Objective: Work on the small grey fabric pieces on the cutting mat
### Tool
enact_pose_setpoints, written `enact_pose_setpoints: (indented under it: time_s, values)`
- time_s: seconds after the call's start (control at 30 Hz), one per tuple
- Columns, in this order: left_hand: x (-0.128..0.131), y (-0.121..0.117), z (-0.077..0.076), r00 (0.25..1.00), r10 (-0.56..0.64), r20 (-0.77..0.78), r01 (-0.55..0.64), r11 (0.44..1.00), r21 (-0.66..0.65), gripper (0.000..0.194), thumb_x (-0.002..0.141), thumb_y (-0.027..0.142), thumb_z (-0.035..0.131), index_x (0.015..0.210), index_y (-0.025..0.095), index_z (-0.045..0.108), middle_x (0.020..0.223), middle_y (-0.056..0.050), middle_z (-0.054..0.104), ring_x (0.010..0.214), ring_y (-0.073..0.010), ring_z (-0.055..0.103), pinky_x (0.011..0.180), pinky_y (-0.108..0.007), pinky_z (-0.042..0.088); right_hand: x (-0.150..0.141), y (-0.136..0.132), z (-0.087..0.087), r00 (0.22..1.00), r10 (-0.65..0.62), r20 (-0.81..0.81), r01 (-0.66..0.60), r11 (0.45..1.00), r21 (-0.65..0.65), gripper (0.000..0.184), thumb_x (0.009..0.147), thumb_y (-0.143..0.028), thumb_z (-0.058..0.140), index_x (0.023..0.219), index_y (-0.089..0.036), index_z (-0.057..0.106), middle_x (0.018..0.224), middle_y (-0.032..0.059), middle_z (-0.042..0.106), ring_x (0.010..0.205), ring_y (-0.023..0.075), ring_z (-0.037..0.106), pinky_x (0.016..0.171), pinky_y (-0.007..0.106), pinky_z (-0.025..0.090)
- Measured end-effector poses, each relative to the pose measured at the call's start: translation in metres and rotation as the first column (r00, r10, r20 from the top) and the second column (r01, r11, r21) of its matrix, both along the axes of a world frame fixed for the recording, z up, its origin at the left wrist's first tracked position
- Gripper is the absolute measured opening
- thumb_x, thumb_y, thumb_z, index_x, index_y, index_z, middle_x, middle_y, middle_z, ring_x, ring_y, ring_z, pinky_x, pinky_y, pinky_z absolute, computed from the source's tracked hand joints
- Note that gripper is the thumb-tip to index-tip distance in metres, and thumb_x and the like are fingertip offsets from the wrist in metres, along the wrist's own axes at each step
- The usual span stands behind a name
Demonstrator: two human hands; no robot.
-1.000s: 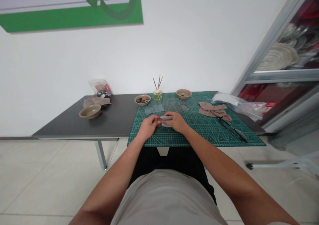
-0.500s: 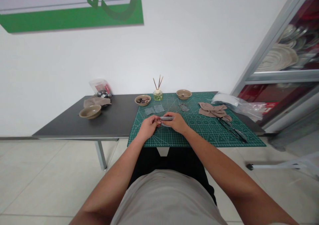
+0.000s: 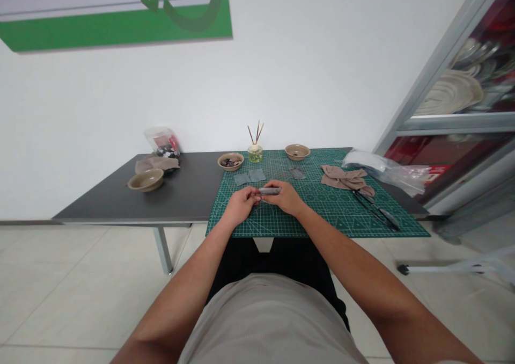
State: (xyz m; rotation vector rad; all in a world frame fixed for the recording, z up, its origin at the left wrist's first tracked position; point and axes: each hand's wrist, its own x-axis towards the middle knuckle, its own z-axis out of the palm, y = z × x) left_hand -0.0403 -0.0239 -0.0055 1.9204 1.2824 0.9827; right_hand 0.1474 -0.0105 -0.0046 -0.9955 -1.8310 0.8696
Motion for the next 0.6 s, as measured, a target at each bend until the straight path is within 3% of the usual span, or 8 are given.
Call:
enact_pose_setpoints:
  time_s: [0.3, 0.5, 0.6]
  values:
    - [-0.0013, 0.0030, -0.0078, 0.995, 0.006, 0.101, -0.004, 1.000, -0.026, 0.016, 0.082, 0.026, 0.056, 0.092, 0.018, 0.066, 0.070, 0.001, 0.065, 0.067, -0.0145, 0.061, 0.068, -0.026, 0.046, -0.0019, 0.0010, -0.0005, 0.998, -0.064, -0.004, 0.064, 0.998, 0.022, 0.021, 0.069, -0.036, 0.075, 0.079, -0.019, 0.066, 0.070, -0.0020, 0.060, 0.066, 0.0134, 0.054, 0.062, 0.027, 0.042]
    - [-0.0012, 0.0037, -0.0096, 0.994, 0.015, 0.108, -0.012, 1.000, -0.026, 0.018, 0.081, 0.027, 0.057, 0.094, 0.019, 0.066, 0.069, 0.002, 0.064, 0.067, -0.0146, 0.061, 0.067, -0.026, 0.046, -0.0018, 0.0031, -0.0057, 0.995, 0.034, -0.099, -0.050, 0.985, -0.164, 0.029, 0.072, -0.042, 0.073, 0.087, -0.018, 0.067, 0.070, 0.0002, 0.063, 0.059, 0.0142, 0.060, 0.054, 0.027, 0.050]
    - [-0.0011, 0.0032, -0.0086, 0.997, 0.015, 0.079, -0.015, 1.000, -0.008, 0.016, 0.081, 0.026, 0.056, 0.093, 0.019, 0.065, 0.068, 0.002, 0.063, 0.067, -0.0144, 0.061, 0.067, -0.026, 0.045, -0.0012, 0.0030, -0.0052, 0.996, 0.032, -0.083, -0.045, 0.986, -0.161, 0.029, 0.070, -0.039, 0.073, 0.087, -0.016, 0.069, 0.069, 0.0003, 0.063, 0.058, 0.0135, 0.060, 0.055, 0.025, 0.050]
